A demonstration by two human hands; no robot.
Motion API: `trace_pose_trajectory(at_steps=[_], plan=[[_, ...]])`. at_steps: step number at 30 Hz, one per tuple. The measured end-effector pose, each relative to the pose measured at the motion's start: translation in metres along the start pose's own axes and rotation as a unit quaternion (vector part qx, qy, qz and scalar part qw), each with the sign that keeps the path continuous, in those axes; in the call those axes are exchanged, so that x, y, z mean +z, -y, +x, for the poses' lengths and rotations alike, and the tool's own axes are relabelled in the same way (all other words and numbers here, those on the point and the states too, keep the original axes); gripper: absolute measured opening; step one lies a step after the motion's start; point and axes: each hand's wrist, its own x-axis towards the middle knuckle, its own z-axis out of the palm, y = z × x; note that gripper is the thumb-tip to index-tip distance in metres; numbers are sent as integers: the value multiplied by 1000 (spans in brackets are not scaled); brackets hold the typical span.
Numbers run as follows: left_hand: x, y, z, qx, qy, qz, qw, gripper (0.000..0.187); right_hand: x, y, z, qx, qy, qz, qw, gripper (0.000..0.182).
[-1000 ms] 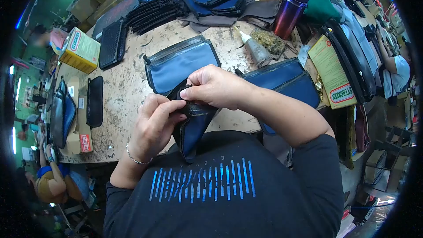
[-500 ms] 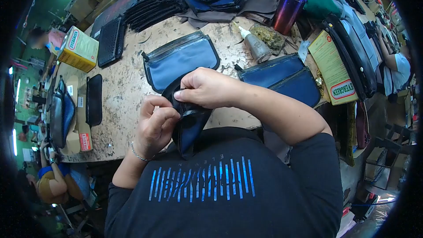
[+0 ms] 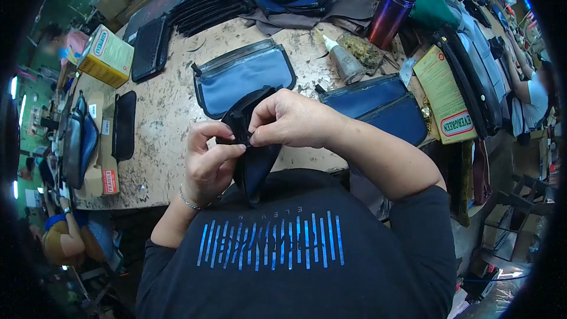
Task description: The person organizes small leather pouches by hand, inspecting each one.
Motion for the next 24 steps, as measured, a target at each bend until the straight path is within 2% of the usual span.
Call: trace_pose_trajectory(at_steps=[1,3,4,6,7,8,10,11,14,16,18,20,24], plan=[[0,-3,1,0,-1,-1,1000,22,0,-1,-1,1,1,11,1000,9],[-1,-9,2,-116,9,-115,987,20,2,-2,-3,3,2,23,1000,8],[-1,-8,3,-116,9,-115,987,20,4,-3,-3,0,2,38,999,9],[-4,-4,5,-130,13,-209,969,21,5,-3,-3,-7,2,54,999,11],[-8,-2,5,-165,1,-298,940,22,6,-4,-2,-4,0,62,998,11],[-9,-3,7,-166,2,-298,940,22,6,-5,-3,-1,-2,71,998,10],[-12,-7,13,-297,-22,-394,869,23,5,-3,-3,12,1,59,998,8],[-15,-8,17,-298,-22,-394,869,23,5,-1,-3,23,4,45,999,7],[-27,-1,33,-360,183,-241,882,23,6,1,1,17,6,34,999,7],[-26,5,37,-355,183,-237,886,21,7,3,3,25,11,24,999,8],[-30,11,41,-366,283,-208,862,21,6,3,6,30,16,11,999,8],[-32,11,46,-357,293,-212,861,22,7,-2,8,-10,1,25,1000,10],[-32,17,45,-320,311,-200,872,19,6,1,11,-8,7,36,999,10]])
